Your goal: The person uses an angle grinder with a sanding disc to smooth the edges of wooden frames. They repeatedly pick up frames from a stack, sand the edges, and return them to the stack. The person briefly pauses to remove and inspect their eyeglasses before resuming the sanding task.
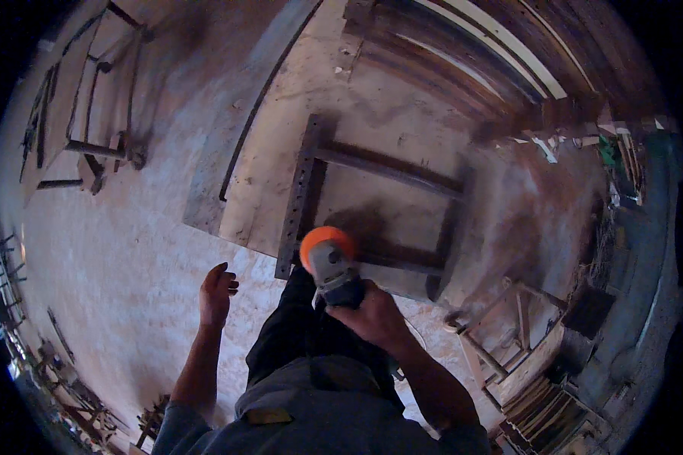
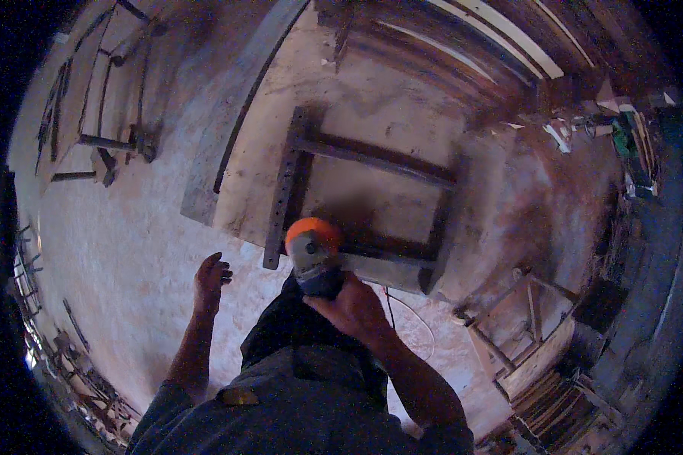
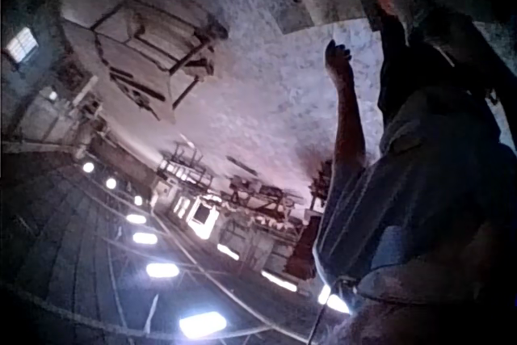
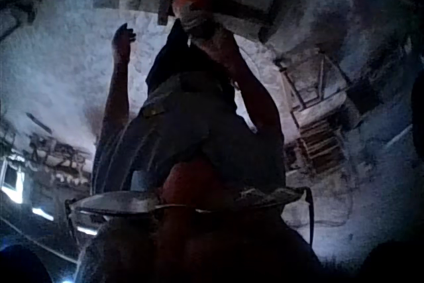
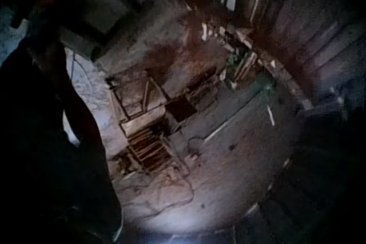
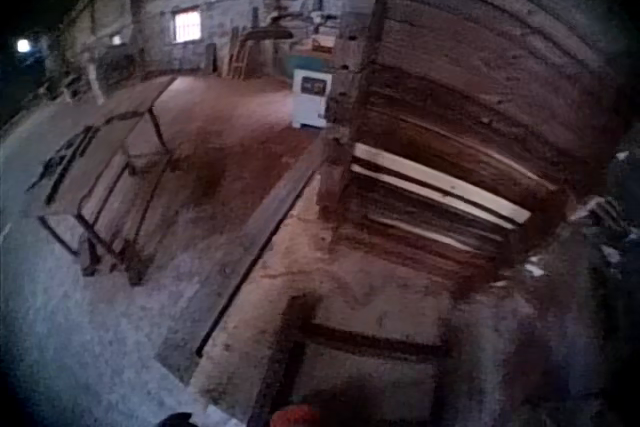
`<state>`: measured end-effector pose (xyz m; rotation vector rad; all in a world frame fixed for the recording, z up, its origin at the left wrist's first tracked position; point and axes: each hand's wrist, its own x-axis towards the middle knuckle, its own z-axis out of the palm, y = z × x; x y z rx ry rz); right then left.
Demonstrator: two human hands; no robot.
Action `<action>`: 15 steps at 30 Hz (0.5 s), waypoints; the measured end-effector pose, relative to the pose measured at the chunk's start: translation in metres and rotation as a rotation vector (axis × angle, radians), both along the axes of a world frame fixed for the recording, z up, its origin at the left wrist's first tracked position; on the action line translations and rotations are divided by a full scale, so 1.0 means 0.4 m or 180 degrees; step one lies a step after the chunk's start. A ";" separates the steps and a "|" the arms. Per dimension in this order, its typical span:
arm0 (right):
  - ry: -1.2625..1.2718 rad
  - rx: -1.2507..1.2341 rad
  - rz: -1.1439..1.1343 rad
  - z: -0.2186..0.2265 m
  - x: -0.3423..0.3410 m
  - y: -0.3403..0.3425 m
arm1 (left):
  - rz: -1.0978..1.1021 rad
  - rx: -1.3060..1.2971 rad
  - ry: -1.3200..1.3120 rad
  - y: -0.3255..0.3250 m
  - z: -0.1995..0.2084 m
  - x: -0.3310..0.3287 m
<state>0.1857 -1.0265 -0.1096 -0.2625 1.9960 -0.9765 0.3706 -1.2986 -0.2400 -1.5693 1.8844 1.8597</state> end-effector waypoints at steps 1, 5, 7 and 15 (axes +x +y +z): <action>0.0002 -0.0331 -0.0045 -0.007 0.007 -0.005 | -0.0033 0.0010 0.0066 0.001 0.001 -0.007; 0.0326 0.0064 0.0055 -0.029 0.028 -0.031 | -0.0407 -0.0148 0.0271 -0.002 0.002 -0.051; 0.0206 0.0284 -0.0096 -0.013 0.017 -0.017 | -0.0645 -0.0279 0.0408 -0.008 0.000 -0.076; 0.0222 0.1019 -0.1419 0.050 0.050 0.274 | -0.2208 -0.1867 0.0471 0.062 0.059 -0.306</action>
